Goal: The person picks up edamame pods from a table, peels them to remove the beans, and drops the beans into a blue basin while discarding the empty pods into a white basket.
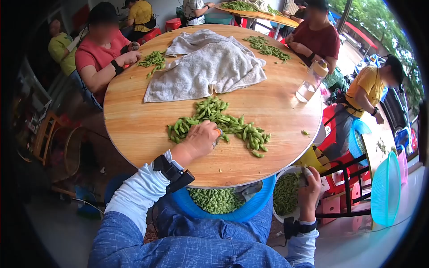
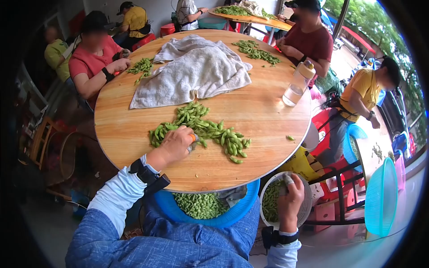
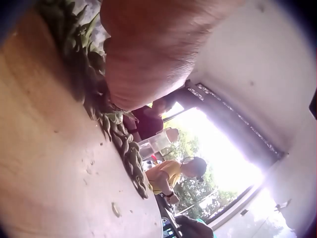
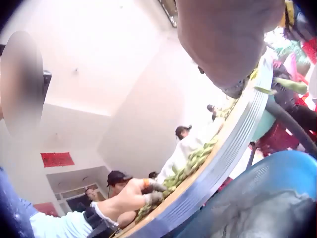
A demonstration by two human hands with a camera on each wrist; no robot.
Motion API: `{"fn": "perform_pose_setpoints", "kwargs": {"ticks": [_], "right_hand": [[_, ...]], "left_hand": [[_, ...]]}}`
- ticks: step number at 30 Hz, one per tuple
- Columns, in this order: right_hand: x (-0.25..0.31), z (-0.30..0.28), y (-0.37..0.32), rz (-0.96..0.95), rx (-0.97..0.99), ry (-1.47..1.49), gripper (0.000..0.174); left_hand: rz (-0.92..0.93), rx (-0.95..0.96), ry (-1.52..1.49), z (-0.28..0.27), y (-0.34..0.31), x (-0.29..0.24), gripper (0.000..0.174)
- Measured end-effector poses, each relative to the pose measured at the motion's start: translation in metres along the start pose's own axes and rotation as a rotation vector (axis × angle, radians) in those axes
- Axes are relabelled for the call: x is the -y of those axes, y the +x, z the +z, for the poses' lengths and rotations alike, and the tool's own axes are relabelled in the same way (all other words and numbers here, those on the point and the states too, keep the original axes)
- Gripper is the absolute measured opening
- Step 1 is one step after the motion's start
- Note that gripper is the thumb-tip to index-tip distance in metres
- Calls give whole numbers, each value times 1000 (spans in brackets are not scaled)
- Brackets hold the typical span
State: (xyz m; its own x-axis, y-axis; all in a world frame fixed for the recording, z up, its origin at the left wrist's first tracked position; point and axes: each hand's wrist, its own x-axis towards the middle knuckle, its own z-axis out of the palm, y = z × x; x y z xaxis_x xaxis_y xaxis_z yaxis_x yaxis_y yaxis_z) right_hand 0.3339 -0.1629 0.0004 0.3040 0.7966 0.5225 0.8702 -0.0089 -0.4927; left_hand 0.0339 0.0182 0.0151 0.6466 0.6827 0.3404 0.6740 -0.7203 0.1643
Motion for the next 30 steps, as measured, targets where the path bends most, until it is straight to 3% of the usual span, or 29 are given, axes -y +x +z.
{"fn": "perform_pose_setpoints", "kwargs": {"ticks": [3, 6, 7, 10, 13, 16, 17, 21, 24, 25, 28, 30], "right_hand": [[4, 6, -8, 236, 10, 397, 23], [44, 17, -5, 339, 157, 719, 23], [55, 25, -4, 345, 232, 809, 23], [95, 39, 6, 370, 473, 1049, 28], [118, 47, 15, 431, 676, 1362, 31], [130, 47, 21, 482, 818, 1369, 30], [125, 55, 16, 454, 784, 1394, 28], [118, 50, 10, 453, 774, 1461, 26], [114, 51, 2, 457, 700, 1415, 26], [117, 50, 1, 448, 656, 1385, 26], [122, 41, 0, 487, 601, 1333, 24], [120, 38, -1, 523, 670, 1319, 23]], "left_hand": [[-103, -84, -143, -11, 2, 0, 9], [-387, -8, -587, -7, 0, 8, 7], [-383, -14, -961, -7, -2, 5, 6], [-452, -9, -1402, -14, -17, -22, 8], [-443, 148, -1482, -23, -36, -50, 6], [-527, 251, -1616, -20, -52, -66, 8], [-559, 277, -1683, -19, -55, -70, 9], [-584, 284, -1661, -26, -59, -87, 11], [-443, 286, -1507, -11, -67, -86, 9], [-493, 185, -1496, -15, -66, -91, 8], [-410, 12, -1122, -18, -73, -92, 11], [-220, -130, -853, -19, -77, -85, 18]]}}
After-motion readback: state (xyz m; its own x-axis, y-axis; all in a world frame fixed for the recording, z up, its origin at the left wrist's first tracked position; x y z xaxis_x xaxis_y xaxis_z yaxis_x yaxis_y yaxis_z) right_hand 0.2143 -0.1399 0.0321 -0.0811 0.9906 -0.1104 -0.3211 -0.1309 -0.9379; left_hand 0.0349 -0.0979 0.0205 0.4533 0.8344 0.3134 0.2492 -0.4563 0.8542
